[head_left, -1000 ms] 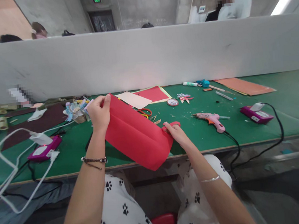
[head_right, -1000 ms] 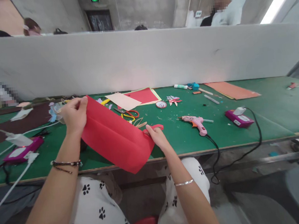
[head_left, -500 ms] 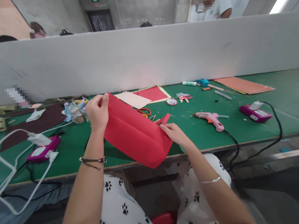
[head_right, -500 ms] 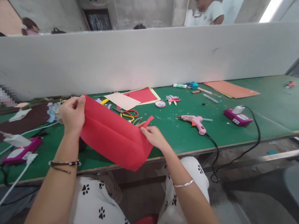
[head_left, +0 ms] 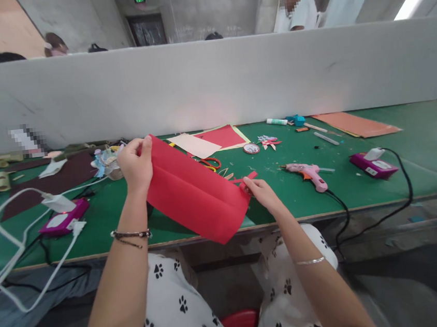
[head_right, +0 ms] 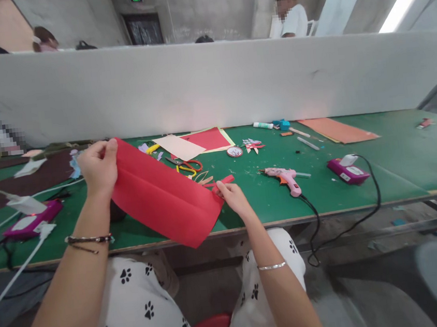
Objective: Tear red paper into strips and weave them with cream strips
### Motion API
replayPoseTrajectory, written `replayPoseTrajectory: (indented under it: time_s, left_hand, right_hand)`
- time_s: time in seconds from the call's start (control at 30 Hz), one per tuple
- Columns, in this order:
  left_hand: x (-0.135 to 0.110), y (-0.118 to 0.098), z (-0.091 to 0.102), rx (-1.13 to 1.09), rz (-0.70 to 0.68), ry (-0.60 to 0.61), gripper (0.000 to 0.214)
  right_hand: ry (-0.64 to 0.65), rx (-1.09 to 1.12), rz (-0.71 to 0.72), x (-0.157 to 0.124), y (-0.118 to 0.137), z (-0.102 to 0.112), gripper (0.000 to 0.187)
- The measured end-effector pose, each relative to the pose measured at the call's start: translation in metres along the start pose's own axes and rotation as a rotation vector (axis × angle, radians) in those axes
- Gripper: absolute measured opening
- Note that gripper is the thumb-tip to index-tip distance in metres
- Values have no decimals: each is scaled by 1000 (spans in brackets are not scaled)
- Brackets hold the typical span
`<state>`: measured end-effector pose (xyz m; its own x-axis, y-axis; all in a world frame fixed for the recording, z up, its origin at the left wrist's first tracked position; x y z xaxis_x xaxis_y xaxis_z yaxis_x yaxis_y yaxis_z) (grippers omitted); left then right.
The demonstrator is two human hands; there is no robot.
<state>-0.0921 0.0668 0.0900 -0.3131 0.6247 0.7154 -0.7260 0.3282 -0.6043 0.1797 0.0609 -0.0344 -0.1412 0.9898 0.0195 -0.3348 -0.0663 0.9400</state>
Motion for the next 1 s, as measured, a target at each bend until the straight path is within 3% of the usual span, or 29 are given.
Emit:
replayPoseTrajectory:
  time_s: [0.13,0.27,0.37,1.0]
  left_hand:
    - [-1,-1,-1,14,-10,-10,28]
    - [-1,1,0,-1,-2,-7,28]
    - [1,3,1,-12,-2,3,27]
    - [3,5,1,15,-8,-15,27]
  right_hand:
    - [77,30,10,-10,13,-7,41]
    - [15,-83,-18,-12,20,-5,44]
    - [29,-119,-64,-11,19,-4,46]
    - [72,-1,7,5,1,-4,50]
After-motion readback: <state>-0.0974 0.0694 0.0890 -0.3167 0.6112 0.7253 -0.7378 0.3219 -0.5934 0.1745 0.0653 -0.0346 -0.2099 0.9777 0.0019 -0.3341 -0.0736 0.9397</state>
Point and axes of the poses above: each hand's wrist, its own x-axis towards the middle knuckle, its own z-axis out of the back of the hand, y = z × x, the point moved 4 cm from there along x, towards the middle knuckle, and after that the axes turned 5 degrees about y, right-handed, at the moved point
